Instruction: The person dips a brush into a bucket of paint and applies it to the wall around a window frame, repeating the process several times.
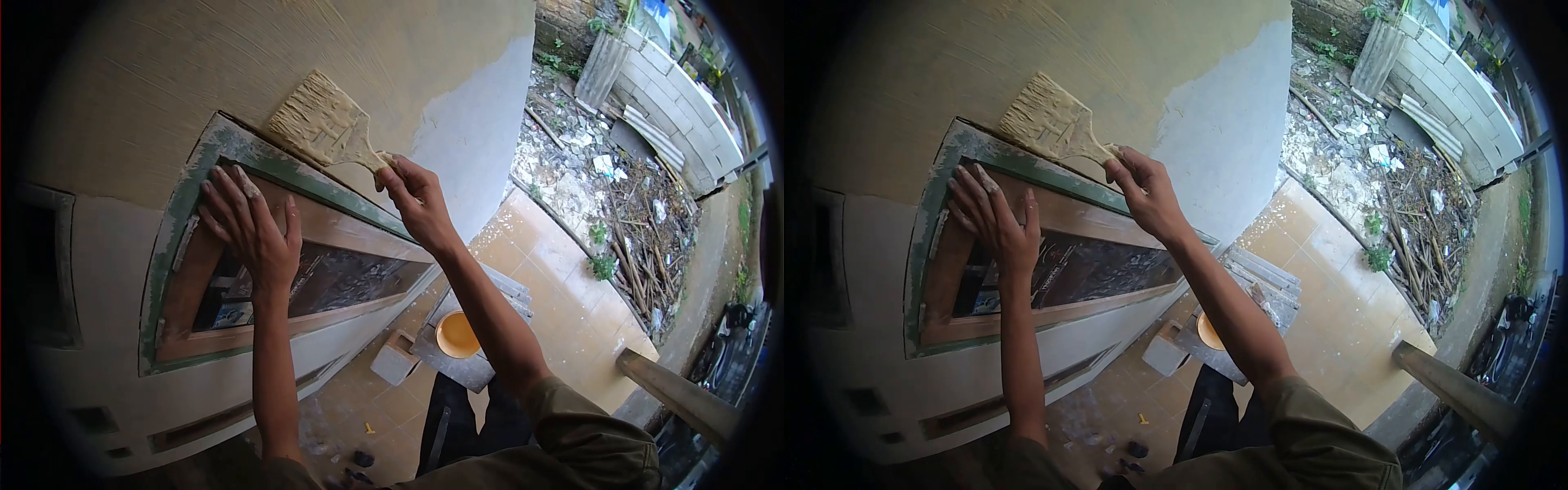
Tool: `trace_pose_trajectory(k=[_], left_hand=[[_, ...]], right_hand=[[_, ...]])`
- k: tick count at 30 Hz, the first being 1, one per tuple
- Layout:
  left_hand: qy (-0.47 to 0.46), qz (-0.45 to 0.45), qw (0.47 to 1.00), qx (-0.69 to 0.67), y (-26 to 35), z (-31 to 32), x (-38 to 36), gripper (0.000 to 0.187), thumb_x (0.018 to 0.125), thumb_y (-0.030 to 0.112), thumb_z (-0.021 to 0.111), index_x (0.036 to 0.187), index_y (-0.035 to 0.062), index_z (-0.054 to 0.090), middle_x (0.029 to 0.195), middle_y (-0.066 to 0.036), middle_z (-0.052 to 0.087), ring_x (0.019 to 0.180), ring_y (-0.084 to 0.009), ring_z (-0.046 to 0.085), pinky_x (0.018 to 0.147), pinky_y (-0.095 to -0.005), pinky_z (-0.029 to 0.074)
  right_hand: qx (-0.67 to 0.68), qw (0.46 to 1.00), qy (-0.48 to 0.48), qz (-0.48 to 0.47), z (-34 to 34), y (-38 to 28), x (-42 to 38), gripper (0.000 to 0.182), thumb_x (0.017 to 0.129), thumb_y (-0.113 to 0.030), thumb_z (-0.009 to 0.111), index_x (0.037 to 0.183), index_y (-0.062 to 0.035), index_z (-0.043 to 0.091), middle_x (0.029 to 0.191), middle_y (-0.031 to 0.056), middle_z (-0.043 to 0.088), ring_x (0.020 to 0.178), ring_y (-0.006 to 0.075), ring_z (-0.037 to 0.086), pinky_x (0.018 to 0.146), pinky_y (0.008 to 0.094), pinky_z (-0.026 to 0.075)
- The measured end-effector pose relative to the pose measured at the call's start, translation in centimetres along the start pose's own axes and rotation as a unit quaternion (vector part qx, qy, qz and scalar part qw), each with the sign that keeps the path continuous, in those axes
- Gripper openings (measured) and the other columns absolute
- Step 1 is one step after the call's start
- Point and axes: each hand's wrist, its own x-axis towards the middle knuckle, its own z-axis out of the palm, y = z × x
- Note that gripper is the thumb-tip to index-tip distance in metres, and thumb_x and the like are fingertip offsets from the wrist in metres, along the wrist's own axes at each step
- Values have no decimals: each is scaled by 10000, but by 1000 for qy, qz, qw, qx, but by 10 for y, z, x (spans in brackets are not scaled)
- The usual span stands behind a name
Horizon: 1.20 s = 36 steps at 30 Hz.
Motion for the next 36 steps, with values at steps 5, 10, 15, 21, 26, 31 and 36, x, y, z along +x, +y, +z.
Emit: trace_pose_trajectory(k=[5, 10, 15, 21, 26, 31, 36], left_hand=[[-43, -6, 999, 16, -3, 2, 1, 792, 899, 435, 504, 1444, -45, 187, 1514, -263, 100, 1415, -410, 54, 1101, -605, 18], [-45, -7, 999, 9, -4, 2, 1, 797, 898, 453, 494, 1443, -45, 194, 1511, -256, 122, 1415, -404, 73, 1098, -612, 11], [-49, -1, 999, 10, -4, 1, 2, 816, 892, 455, 502, 1439, -60, 184, 1507, -270, 117, 1410, -423, 65, 1092, -623, 3], [-32, 2, 999, -2, 7, 0, 2, 812, 884, 430, 513, 1433, -73, 190, 1502, -283, 115, 1405, -439, 66, 1087, -634, 19], [-65, 18, 997, -34, 16, 9, -6, 853, 876, 419, 537, 1441, -71, 127, 1506, -291, 58, 1403, -451, 21, 1092, -627, 1], [-78, 16, 995, -56, 16, 15, -11, 866, 878, 417, 537, 1441, -76, 101, 1504, -299, 50, 1406, -443, 30, 1097, -619, -4], [-93, 16, 994, -56, 15, 11, -10, 845, 878, 392, 542, 1442, -70, 115, 1511, -288, 47, 1409, -437, 34, 1103, -610, 1]], right_hand=[[-31, 999, 9, -18, -5, 42, -3, 316, 979, -247, 497, 810, 19, 495, 701, 4, 465, 701, 79, 400, 641, 244, 362], [-74, 995, 13, 68, -39, 83, -41, 307, 980, -244, 491, 813, 13, 497, 712, 1, 455, 710, 80, 396, 653, 241, 357], [-39, 996, 26, 80, -47, 61, -53, 299, 981, -252, 492, 831, 6, 515, 747, -6, 463, 750, 76, 404, 696, 225, 355], [-9, 999, 40, -7, -25, 0, 13, 312, 975, -268, 506, 812, -3, 523, 729, -13, 461, 718, 73, 399, 658, 232, 354], [-29, 998, 40, -34, -25, 0, 39, 319, 973, -264, 511, 782, -8, 507, 702, -23, 446, 674, 68, 371, 600, 241, 328], [-44, 998, 47, 21, -53, 54, 8, 307, 973, -249, 504, 781, -9, 504, 700, -22, 436, 676, 71, 360, 603, 239, 321], [-108, 986, 63, 112, -104, 123, -61, 291, 970, -237, 506, 807, 4, 523, 708, -15, 446, 687, 77, 368, 620, 242, 335]])
